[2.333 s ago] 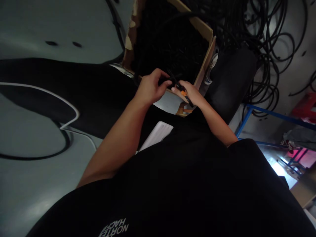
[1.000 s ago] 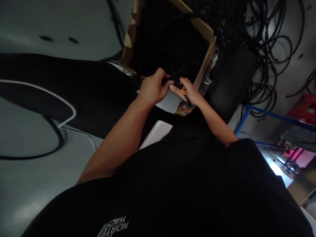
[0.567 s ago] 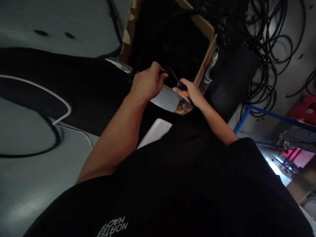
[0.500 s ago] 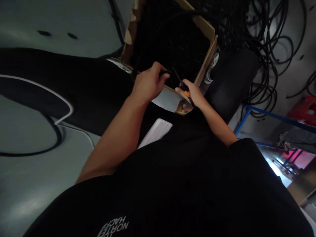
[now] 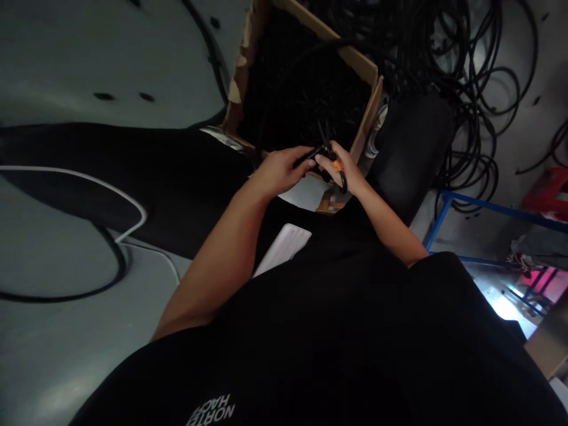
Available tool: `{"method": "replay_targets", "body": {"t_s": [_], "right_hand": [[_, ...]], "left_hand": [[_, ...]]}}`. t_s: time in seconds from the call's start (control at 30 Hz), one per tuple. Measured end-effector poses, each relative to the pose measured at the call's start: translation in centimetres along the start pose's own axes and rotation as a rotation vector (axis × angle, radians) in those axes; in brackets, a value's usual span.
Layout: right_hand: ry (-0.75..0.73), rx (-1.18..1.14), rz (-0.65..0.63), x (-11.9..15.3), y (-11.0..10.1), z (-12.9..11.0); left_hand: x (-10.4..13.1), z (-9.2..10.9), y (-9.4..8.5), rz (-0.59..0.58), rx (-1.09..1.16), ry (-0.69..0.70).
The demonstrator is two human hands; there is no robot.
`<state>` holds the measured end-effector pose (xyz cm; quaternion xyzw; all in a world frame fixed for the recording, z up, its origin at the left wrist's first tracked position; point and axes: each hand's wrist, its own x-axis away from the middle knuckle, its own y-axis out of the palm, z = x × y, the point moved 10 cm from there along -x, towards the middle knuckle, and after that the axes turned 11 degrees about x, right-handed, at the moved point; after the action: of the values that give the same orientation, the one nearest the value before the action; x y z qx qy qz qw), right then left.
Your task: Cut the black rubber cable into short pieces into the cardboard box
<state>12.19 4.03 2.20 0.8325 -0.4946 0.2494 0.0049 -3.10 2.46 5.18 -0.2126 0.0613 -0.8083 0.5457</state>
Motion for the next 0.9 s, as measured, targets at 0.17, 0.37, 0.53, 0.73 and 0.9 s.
{"method": "replay_targets", "body": {"t_s": [0.17,0.37,0.53,0.73,0.9], "right_hand": [[0.119,-0.216,-0.006,0.1,0.1,0.2],[0.195,-0.358,-0.012,0.0,0.3,-0.4],[0.140,-0.225,-0.042,-0.1,0.5,-0.4],[-0.007,0.094,-0.062,0.2,1.1,-1.6],[0.031,0.199,-0.086,0.5,1.9,-1.3]], "left_hand": [[0.2,-2.2,-2.6,0.214,-0.029,-0.102],[0.2,-3.8,-3.4,0.304,-0.003,-0.140],[0.2,-2.4,-4.1,0.359,0.043,-0.098],[0.6,-2.2,-3.8,0.309,-0.010,-0.153],[1.3,-2.6,-3.9,0.297,-0.097,-0.259]]}}
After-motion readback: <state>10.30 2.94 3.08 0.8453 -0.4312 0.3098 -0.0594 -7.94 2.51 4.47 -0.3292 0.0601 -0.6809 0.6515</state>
